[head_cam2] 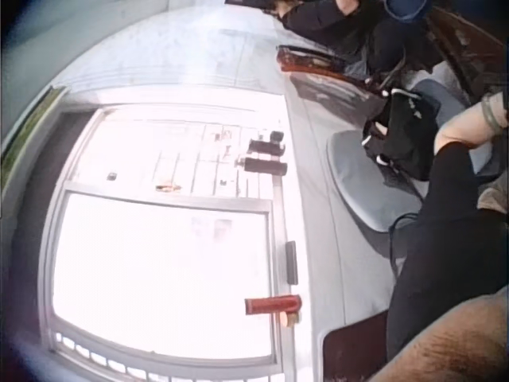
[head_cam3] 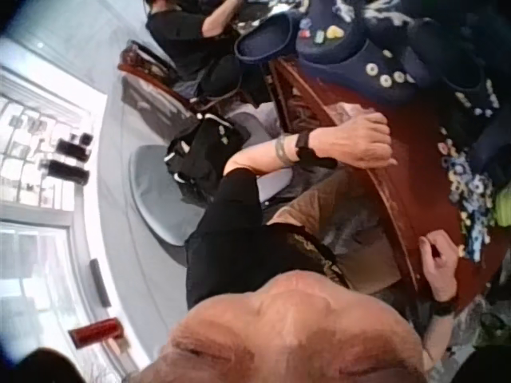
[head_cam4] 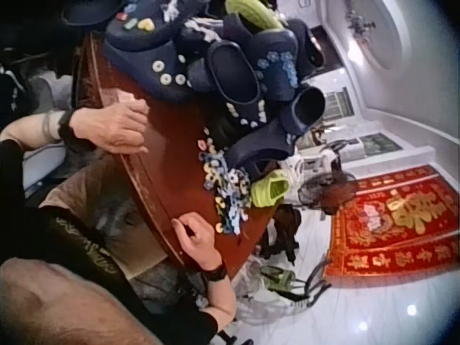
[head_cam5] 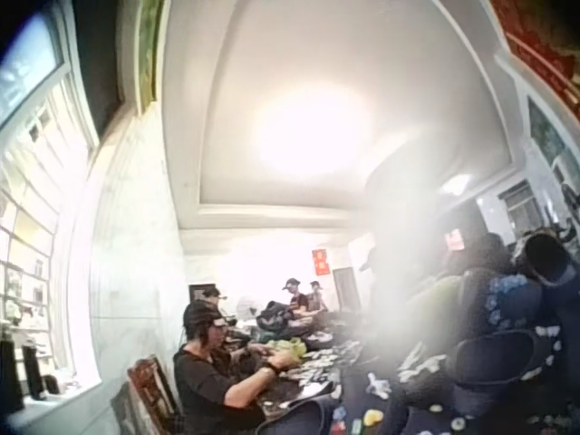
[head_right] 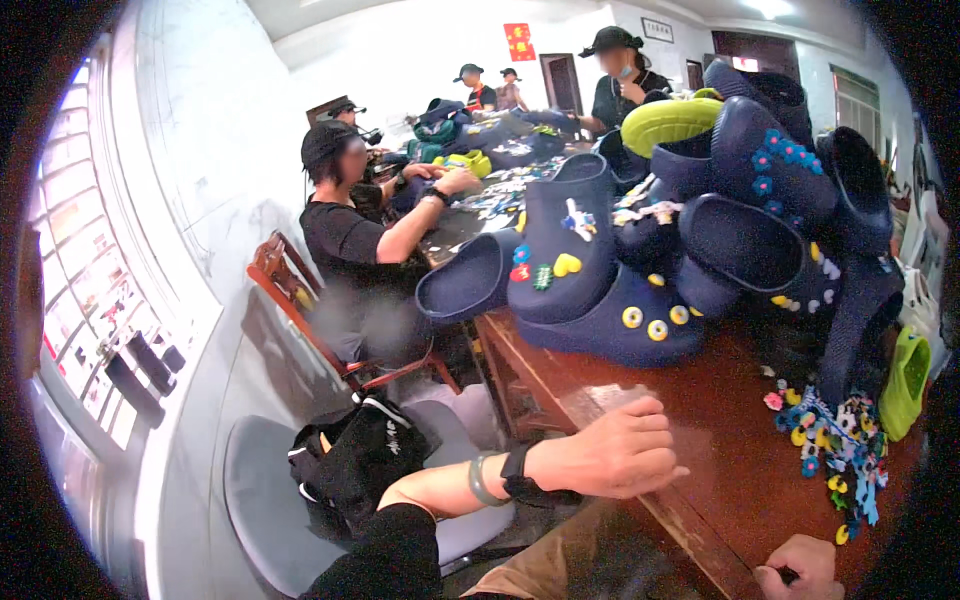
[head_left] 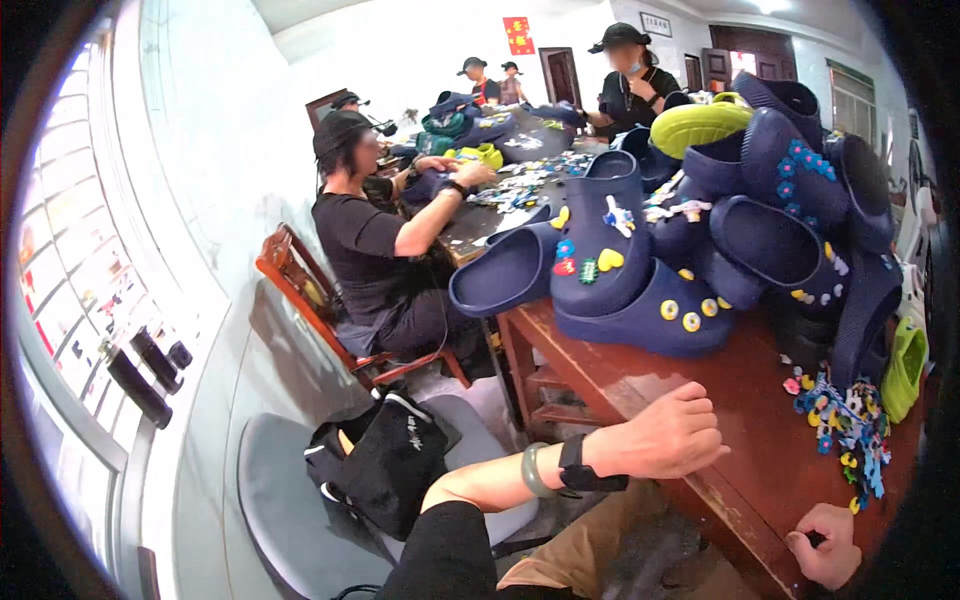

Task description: Manually attaching decorative charms to the holes of rubber clogs.

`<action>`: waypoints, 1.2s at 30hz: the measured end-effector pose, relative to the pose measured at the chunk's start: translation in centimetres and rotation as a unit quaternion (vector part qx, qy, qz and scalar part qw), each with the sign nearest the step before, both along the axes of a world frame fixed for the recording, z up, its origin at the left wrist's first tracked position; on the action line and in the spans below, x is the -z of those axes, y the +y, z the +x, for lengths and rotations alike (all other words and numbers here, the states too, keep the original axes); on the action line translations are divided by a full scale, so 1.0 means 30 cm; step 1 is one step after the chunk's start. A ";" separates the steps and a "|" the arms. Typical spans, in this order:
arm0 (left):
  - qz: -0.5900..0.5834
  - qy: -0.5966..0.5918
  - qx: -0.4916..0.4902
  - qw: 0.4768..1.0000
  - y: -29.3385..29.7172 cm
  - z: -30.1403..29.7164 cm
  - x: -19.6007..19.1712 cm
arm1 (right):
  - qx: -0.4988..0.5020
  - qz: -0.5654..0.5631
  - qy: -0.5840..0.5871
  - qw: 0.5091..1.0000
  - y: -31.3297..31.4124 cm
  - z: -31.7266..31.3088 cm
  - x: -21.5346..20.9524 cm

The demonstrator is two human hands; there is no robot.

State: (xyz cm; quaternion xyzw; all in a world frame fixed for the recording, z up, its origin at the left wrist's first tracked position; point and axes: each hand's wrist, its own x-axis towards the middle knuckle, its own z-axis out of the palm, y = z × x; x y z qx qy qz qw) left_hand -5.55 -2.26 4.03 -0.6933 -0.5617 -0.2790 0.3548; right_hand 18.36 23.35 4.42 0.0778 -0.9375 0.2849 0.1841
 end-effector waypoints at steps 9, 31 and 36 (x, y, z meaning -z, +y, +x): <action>-0.182 -0.499 0.191 0.826 0.027 -0.039 -0.314 | -0.012 0.013 -0.035 0.999 0.031 -0.025 0.024; -0.335 -0.131 -0.028 0.933 0.127 0.090 -0.040 | -0.040 0.184 -0.041 0.981 -0.034 0.166 -0.284; -0.338 -0.111 -0.040 0.934 0.094 0.111 -0.052 | -0.033 0.221 0.027 0.974 -0.043 0.160 -0.436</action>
